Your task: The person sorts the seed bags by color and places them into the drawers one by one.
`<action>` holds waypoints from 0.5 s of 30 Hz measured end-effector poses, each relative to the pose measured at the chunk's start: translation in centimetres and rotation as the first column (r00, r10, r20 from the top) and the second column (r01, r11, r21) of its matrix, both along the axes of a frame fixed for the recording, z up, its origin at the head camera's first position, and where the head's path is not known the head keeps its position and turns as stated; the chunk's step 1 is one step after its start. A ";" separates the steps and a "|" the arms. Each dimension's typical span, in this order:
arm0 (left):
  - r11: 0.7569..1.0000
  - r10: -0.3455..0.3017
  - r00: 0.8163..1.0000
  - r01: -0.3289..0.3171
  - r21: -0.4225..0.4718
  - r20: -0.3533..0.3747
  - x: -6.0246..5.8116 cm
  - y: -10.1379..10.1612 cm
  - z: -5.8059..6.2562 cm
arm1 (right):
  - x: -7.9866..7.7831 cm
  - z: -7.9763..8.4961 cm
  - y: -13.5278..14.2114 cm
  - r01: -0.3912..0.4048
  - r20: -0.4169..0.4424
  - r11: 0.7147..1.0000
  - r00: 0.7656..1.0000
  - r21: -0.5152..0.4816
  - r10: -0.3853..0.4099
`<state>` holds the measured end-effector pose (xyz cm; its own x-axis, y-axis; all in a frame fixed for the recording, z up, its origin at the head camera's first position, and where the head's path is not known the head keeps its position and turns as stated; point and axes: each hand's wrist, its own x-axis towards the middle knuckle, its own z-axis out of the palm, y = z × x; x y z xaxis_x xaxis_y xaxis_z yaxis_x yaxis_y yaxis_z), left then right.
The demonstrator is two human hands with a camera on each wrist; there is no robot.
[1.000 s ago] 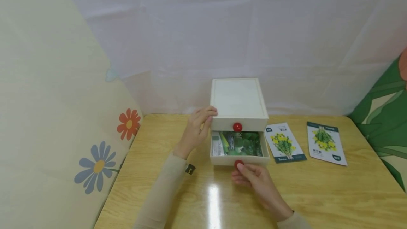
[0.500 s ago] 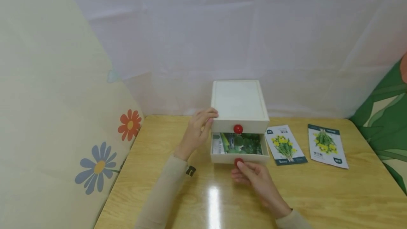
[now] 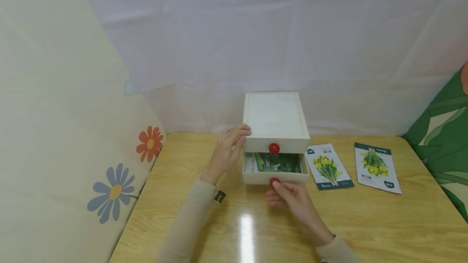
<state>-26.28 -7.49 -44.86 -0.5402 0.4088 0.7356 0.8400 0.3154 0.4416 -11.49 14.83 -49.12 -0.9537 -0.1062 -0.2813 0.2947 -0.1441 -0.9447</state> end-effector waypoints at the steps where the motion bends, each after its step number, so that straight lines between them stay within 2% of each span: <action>1: 1.000 0.000 1.000 0.000 0.000 -0.002 0.0 0.0 0.0 | -0.1 0.0 0.0 0.000 -0.008 1.000 1.000 -0.001 0.000; 15: 1.000 -0.001 1.000 0.001 0.005 -0.004 0.1 0.0 0.0 | -0.6 0.2 0.0 0.007 -0.042 1.000 0.999 0.006 -0.007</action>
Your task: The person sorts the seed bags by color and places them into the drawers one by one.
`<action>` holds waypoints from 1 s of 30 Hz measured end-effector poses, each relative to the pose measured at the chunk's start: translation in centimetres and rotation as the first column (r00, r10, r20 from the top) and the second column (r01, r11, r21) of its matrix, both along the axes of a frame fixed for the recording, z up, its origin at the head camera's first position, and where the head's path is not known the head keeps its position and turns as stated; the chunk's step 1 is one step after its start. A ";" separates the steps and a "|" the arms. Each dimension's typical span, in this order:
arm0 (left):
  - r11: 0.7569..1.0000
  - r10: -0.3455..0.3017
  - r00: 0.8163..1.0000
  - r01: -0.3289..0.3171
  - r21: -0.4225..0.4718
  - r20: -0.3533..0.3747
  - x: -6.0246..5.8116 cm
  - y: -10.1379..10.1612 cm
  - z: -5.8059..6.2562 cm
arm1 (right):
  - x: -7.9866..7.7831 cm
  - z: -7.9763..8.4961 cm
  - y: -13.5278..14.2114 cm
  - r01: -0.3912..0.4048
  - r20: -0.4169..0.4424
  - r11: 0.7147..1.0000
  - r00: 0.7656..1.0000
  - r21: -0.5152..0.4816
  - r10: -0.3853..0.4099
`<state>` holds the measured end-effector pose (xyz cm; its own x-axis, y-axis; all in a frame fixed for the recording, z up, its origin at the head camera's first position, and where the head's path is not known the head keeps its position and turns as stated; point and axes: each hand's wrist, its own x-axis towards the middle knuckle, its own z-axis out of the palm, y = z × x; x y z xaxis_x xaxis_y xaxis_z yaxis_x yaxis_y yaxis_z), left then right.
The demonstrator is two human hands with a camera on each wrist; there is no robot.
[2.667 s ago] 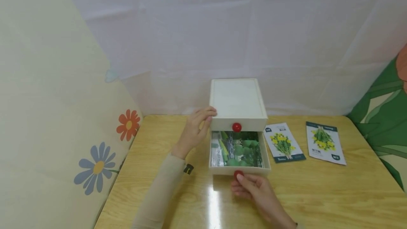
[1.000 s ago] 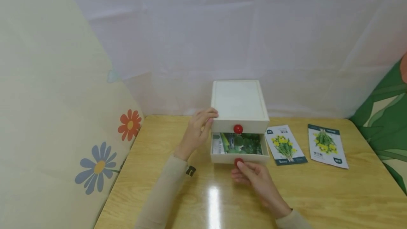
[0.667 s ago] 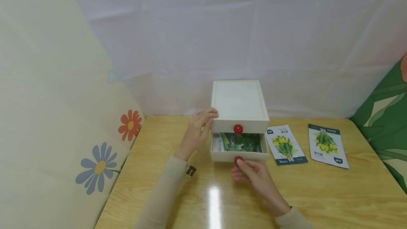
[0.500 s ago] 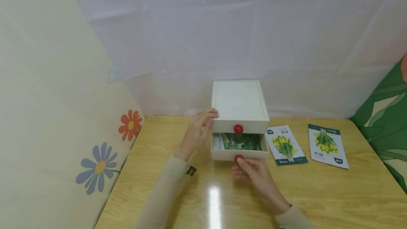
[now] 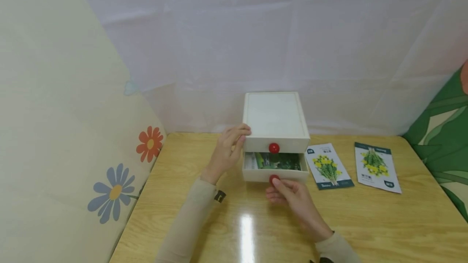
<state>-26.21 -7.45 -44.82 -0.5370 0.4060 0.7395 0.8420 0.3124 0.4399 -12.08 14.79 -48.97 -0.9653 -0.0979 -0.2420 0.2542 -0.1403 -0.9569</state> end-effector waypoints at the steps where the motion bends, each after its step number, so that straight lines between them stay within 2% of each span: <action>1: 1.000 0.001 1.000 -0.001 0.000 -0.002 0.0 0.0 0.0 | 0.0 0.0 0.0 0.002 0.000 1.000 1.000 0.002 -0.002; 16: 1.000 -0.006 1.000 0.006 0.008 -0.002 -0.2 0.0 -0.3 | -1.0 0.0 0.0 0.022 0.040 0.999 0.999 0.047 -0.024; 30: 1.000 0.000 1.000 0.000 0.002 -0.013 -0.5 0.0 -0.5 | -1.9 -0.3 -0.2 0.030 0.016 0.998 0.999 0.062 -0.031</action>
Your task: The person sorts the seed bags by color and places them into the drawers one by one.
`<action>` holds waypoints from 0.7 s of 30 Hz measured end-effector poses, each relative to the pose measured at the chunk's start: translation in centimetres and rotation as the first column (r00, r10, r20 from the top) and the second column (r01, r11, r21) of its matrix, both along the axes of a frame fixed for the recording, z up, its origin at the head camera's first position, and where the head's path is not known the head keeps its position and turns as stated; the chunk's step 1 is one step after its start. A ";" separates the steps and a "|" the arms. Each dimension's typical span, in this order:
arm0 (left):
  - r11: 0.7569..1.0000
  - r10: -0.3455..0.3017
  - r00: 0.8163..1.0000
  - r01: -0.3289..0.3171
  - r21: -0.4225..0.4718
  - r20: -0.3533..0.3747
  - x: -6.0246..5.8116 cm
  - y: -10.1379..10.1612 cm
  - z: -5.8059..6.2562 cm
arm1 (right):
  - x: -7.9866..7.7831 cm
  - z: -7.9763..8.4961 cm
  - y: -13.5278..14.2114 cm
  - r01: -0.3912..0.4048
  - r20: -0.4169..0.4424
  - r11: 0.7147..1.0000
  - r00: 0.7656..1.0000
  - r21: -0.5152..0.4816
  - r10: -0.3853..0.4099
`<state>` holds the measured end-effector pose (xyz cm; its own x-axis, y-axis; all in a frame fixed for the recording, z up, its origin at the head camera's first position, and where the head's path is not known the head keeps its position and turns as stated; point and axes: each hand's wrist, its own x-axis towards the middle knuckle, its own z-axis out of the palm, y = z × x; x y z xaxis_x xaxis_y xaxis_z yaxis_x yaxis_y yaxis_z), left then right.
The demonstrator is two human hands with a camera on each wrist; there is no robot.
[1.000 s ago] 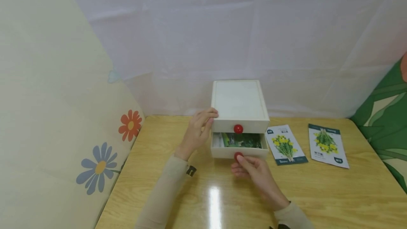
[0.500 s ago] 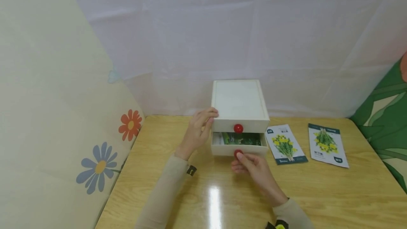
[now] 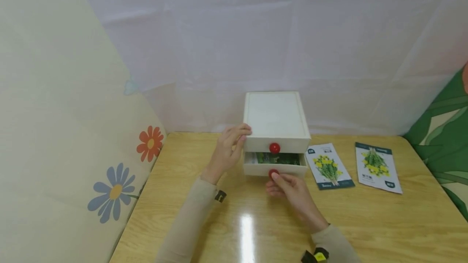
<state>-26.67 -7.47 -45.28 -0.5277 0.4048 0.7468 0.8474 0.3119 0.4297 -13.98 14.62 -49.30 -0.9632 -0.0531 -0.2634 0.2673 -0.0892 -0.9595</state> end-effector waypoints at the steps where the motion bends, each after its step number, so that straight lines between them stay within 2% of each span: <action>1: 1.000 -0.001 1.000 0.001 0.001 0.001 0.0 0.0 0.0 | -0.1 0.0 0.0 0.000 0.001 1.000 1.000 -0.004 0.000; 6: 1.000 -0.002 1.000 0.002 0.004 0.004 0.0 0.1 0.0 | -0.5 -0.3 0.1 0.005 0.018 1.000 1.000 -0.030 -0.004; 13: 1.000 -0.007 1.000 0.007 0.017 0.005 0.1 0.2 0.1 | -1.1 -0.6 0.4 0.035 0.100 0.993 0.995 -0.112 -0.024; 21: 1.000 -0.001 1.000 0.000 0.015 0.009 0.1 0.2 0.1 | -1.9 -0.8 0.5 0.040 0.084 0.986 0.996 -0.163 -0.027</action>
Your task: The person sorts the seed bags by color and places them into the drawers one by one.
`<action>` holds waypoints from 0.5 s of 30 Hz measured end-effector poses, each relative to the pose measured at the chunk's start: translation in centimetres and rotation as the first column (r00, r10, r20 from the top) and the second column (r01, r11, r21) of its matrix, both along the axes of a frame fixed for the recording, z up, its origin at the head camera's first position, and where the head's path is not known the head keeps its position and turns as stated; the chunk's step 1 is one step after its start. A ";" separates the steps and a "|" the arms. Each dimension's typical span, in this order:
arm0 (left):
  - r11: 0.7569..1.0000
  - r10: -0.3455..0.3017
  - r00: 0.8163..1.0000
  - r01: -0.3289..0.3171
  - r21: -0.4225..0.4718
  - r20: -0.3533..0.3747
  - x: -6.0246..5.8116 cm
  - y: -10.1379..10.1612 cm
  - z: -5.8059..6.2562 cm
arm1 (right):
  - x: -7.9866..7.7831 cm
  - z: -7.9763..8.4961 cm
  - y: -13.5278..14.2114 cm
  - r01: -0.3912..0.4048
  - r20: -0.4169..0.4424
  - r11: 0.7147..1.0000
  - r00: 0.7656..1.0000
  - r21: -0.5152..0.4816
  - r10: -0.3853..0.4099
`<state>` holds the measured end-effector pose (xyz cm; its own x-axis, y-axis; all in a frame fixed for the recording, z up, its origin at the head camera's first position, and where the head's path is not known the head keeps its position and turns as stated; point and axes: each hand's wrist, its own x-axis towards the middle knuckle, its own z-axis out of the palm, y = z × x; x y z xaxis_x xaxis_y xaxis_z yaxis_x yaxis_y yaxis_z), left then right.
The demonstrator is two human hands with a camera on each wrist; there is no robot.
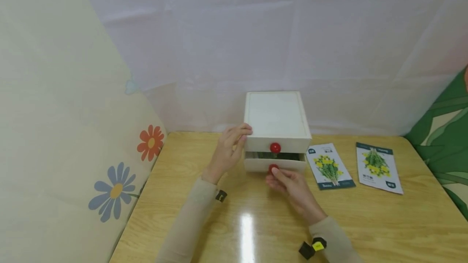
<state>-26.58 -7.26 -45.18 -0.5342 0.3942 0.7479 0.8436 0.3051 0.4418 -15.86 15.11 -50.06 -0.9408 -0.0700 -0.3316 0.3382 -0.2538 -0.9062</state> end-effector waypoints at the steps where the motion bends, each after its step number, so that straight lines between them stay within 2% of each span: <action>1: 1.000 -0.002 1.000 0.002 0.002 -0.003 0.0 0.0 0.0 | -0.1 0.0 0.0 0.002 -0.005 1.000 1.000 -0.003 -0.002; 9: 1.000 -0.012 1.000 0.013 0.014 -0.017 0.0 0.1 0.1 | -1.0 0.0 0.1 0.011 -0.011 1.000 1.000 -0.023 -0.012; 15: 1.000 -0.006 1.000 0.006 0.007 -0.004 0.1 0.0 0.1 | -1.5 0.0 0.1 0.016 -0.018 1.000 1.000 0.002 -0.016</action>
<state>-26.49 -7.26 -45.05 -0.5289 0.3918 0.7529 0.8471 0.2973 0.4404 -17.32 15.19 -50.01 -0.9477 -0.0548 -0.3146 0.3178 -0.2574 -0.9126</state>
